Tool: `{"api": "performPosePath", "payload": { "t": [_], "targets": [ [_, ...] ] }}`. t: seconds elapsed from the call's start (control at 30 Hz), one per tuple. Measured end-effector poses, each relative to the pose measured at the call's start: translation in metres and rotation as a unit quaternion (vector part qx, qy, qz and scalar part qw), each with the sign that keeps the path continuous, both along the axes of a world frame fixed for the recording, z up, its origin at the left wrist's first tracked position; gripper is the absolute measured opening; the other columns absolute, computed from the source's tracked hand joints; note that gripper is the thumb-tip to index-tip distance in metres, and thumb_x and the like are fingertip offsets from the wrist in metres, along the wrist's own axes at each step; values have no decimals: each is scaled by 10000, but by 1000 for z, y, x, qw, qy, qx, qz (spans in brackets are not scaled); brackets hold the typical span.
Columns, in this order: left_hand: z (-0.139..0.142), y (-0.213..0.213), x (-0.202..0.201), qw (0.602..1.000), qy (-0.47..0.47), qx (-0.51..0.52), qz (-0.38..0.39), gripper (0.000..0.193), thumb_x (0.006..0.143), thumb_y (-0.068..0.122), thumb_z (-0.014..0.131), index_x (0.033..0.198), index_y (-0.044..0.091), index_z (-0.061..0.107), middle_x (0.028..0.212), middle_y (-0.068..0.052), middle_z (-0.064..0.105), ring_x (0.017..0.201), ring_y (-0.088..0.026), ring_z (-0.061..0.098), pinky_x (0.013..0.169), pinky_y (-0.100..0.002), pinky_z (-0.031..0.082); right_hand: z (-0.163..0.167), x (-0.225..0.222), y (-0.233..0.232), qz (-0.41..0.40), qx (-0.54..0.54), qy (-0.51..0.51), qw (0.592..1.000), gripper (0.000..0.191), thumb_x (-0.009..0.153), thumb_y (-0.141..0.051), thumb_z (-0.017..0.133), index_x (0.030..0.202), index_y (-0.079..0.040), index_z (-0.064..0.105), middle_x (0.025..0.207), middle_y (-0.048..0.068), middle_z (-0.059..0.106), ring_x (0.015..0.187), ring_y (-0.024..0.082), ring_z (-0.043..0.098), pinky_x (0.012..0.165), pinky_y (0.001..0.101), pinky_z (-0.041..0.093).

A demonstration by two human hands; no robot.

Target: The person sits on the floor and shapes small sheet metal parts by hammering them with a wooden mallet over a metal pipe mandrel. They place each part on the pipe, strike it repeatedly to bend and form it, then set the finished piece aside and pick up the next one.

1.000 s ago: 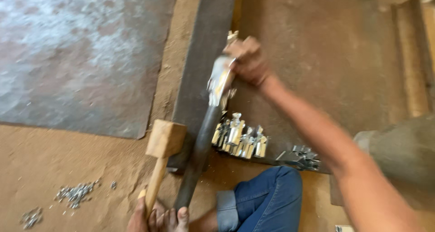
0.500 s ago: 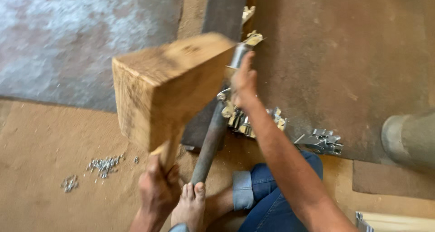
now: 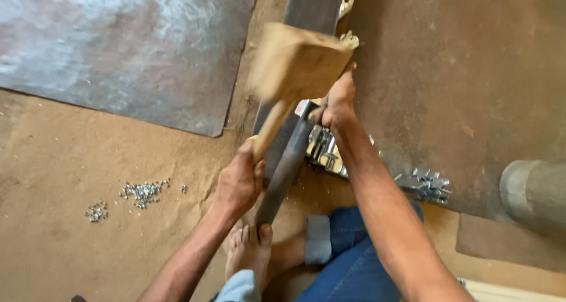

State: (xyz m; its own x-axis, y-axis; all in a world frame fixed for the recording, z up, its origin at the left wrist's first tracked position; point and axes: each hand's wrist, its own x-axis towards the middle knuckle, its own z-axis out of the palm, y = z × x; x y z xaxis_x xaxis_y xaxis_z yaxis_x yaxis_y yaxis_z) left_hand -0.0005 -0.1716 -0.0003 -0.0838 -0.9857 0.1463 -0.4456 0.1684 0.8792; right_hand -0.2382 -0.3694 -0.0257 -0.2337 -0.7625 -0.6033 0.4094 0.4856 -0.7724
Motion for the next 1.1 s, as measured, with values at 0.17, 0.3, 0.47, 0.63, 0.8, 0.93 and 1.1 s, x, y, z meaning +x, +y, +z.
{"api": "performPosePath", "payload": {
  "t": [0.17, 0.3, 0.47, 0.63, 0.8, 0.93, 1.1],
  "targets": [
    [-3, 7, 0, 999, 22, -24, 34, 500, 1065, 164, 502, 1497, 57, 273, 721, -154, 655, 539, -283, 658, 444, -442, 520, -8, -8, 3, 94, -70, -150, 982, 786, 996, -727, 228, 1014, -41, 610, 764, 120, 625, 609, 273, 656, 540, 465, 572],
    [-5, 9, -1, 986, -19, -166, 10, 433, 1120, 142, 527, 1456, 84, 260, 823, -176, 644, 535, -232, 619, 434, -339, 529, -17, -15, 0, 113, -60, -185, 975, 608, 975, -617, 325, 1011, -97, 638, 779, 117, 658, 596, 286, 661, 491, 493, 560],
    [-2, 9, 0, 997, -62, -10, 32, 475, 1061, 182, 548, 1468, 53, 338, 809, -153, 672, 507, -259, 648, 387, -373, 513, -26, -14, 7, 76, -107, -149, 980, 708, 950, -712, 319, 1090, -95, 637, 813, 133, 643, 639, 279, 647, 574, 444, 582],
    [-3, 17, 1, 988, -145, -55, 21, 483, 993, 203, 578, 1428, 76, 413, 815, -142, 671, 540, -269, 631, 391, -393, 490, -36, -15, 8, 89, -151, -337, 925, 486, 1125, -433, 316, 1233, -40, 581, 994, 120, 657, 890, 243, 687, 840, 404, 630],
    [-6, 43, 11, 975, -159, 158, 5, 543, 1050, 258, 523, 1534, 83, 347, 803, -103, 648, 436, -232, 584, 309, -367, 461, -33, -22, 7, 17, -66, -49, 996, 908, 939, -796, 168, 1016, -24, 639, 808, 123, 670, 656, 216, 696, 598, 382, 615],
    [-8, 83, 26, 977, -200, 1, 73, 453, 1055, 318, 463, 1414, 51, 387, 770, -125, 647, 409, -167, 490, 307, -330, 392, -9, -3, 54, 89, -174, -79, 978, 895, 961, -851, 284, 1009, -15, 602, 819, 137, 681, 632, 222, 701, 602, 392, 624],
    [-17, 120, 37, 932, -287, 199, 98, 515, 994, 347, 481, 1476, 184, 404, 923, -148, 715, 521, -329, 647, 415, -461, 504, 20, 9, 27, 147, -147, 189, 960, 763, 960, -761, 565, 1384, -128, 517, 1147, 83, 657, 957, 104, 658, 805, 343, 515]
  ]
}}
